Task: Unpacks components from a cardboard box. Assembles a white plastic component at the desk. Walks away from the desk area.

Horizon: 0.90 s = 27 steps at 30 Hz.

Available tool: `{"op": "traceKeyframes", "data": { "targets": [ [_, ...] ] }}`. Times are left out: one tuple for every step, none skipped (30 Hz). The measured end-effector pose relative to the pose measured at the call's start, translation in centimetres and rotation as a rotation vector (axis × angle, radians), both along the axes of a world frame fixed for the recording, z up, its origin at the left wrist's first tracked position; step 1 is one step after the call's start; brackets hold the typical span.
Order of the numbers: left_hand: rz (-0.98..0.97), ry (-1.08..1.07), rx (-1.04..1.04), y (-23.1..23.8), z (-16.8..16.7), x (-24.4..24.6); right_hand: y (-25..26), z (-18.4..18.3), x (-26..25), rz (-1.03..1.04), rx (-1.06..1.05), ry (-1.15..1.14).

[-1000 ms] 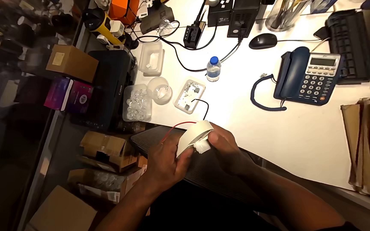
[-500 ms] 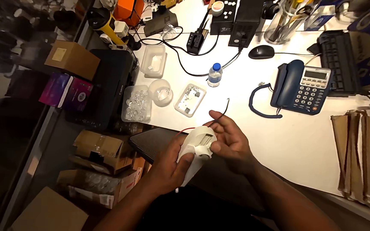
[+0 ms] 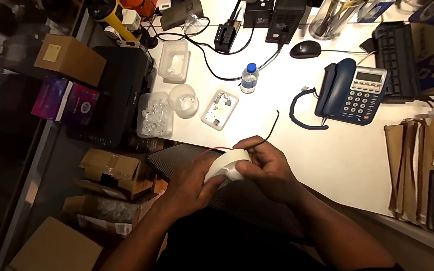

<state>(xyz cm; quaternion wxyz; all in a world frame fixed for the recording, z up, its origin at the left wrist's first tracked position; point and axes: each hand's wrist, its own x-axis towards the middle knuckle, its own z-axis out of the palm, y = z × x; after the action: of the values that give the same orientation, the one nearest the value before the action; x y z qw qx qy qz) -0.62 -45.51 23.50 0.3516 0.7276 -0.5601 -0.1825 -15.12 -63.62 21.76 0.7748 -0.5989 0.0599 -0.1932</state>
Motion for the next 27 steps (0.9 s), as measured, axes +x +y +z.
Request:
{"op": "traceKeyframes", "data": {
  "targets": [
    [0.007, 0.010, -0.004, 0.1, -0.1, 0.0, -0.1, 0.0, 0.0, 0.009, -0.010, 0.022],
    [0.013, 0.019, -0.013, 0.1, -0.2, 0.0, -0.2, 0.0, -0.1, 0.018, -0.017, 0.032],
    [0.016, 0.036, -0.027, 0.2, -0.2, -0.1, -0.3, -0.1, -0.1, 0.032, -0.018, 0.023],
    [0.022, 0.054, -0.046, 0.2, -0.3, -0.1, -0.5, -0.2, -0.1, 0.047, -0.025, 0.002],
    [0.028, 0.067, -0.068, 0.2, -0.3, -0.2, -0.6, -0.3, -0.1, 0.060, -0.037, -0.025],
    [0.036, 0.075, -0.093, 0.1, -0.3, -0.4, -0.7, -0.4, -0.1, 0.069, -0.054, -0.051],
    [0.042, 0.074, -0.115, 0.1, -0.3, -0.5, -0.7, -0.5, -0.1, 0.071, -0.075, -0.076],
    [0.049, 0.066, -0.136, 0.0, -0.3, -0.6, -0.7, -0.5, -0.1, 0.065, -0.099, -0.104],
    [0.054, 0.057, -0.155, 0.0, -0.3, -0.8, -0.8, -0.6, -0.2, 0.059, -0.123, -0.130],
    [0.057, 0.048, -0.175, -0.1, -0.4, -0.9, -0.8, -0.6, -0.2, 0.055, -0.146, -0.150],
    [0.056, 0.039, -0.201, -0.2, -0.6, -1.0, -0.8, -0.7, -0.3, 0.052, -0.160, -0.165],
    [0.057, 0.024, -0.228, -0.3, -0.7, -1.2, -0.7, -0.7, -0.3, 0.049, -0.165, -0.178],
    [0.062, 0.011, -0.254, -0.3, -0.8, -1.3, -0.7, -0.8, -0.4, 0.047, -0.165, -0.185],
    [0.070, -0.005, -0.275, -0.4, -0.9, -1.5, -0.6, -0.8, -0.4, 0.044, -0.153, -0.189],
    [0.084, -0.030, -0.290, -0.5, -0.9, -1.7, -0.5, -0.8, -0.4, 0.045, -0.119, -0.195],
    [0.101, -0.054, -0.299, -0.6, -0.9, -1.8, -0.5, -0.8, -0.3, 0.045, -0.072, -0.193],
    [0.121, -0.083, -0.298, -0.7, -0.9, -1.8, -0.4, -0.7, -0.2, 0.029, -0.023, -0.177],
    [0.142, -0.110, -0.300, -0.7, -0.9, -1.8, -0.4, -0.7, -0.1, 0.009, 0.010, -0.145],
    [0.158, -0.127, -0.306, -0.7, -0.9, -1.7, -0.5, -0.8, 0.0, -0.002, 0.009, -0.106],
    [0.168, -0.139, -0.316, -0.8, -1.0, -1.6, -0.8, -0.8, 0.1, 0.005, -0.023, -0.062],
    [0.174, -0.145, -0.326, -0.8, -1.0, -1.5, -1.0, -0.9, 0.3, 0.015, -0.059, -0.024],
    [0.180, -0.143, -0.331, -0.8, -1.1, -1.4, -1.1, -1.0, 0.3, 0.028, -0.079, -0.007],
    [0.189, -0.138, -0.329, -0.8, -1.2, -1.5, -1.1, -1.0, 0.4, 0.039, -0.083, -0.008],
    [0.199, -0.127, -0.323, -0.8, -1.3, -1.5, -1.0, -1.1, 0.5, 0.046, -0.080, -0.012],
    [0.208, -0.115, -0.313, -0.8, -1.4, -1.6, -0.8, -1.2, 0.6, 0.053, -0.077, -0.008],
    [0.216, -0.105, -0.301, -0.8, -1.6, -1.7, -0.7, -1.3, 0.7, 0.058, -0.070, 0.000],
    [0.226, -0.096, -0.287, -0.7, -1.6, -1.7, -0.7, -1.4, 0.8, 0.066, -0.059, 0.009]
  ]
}}
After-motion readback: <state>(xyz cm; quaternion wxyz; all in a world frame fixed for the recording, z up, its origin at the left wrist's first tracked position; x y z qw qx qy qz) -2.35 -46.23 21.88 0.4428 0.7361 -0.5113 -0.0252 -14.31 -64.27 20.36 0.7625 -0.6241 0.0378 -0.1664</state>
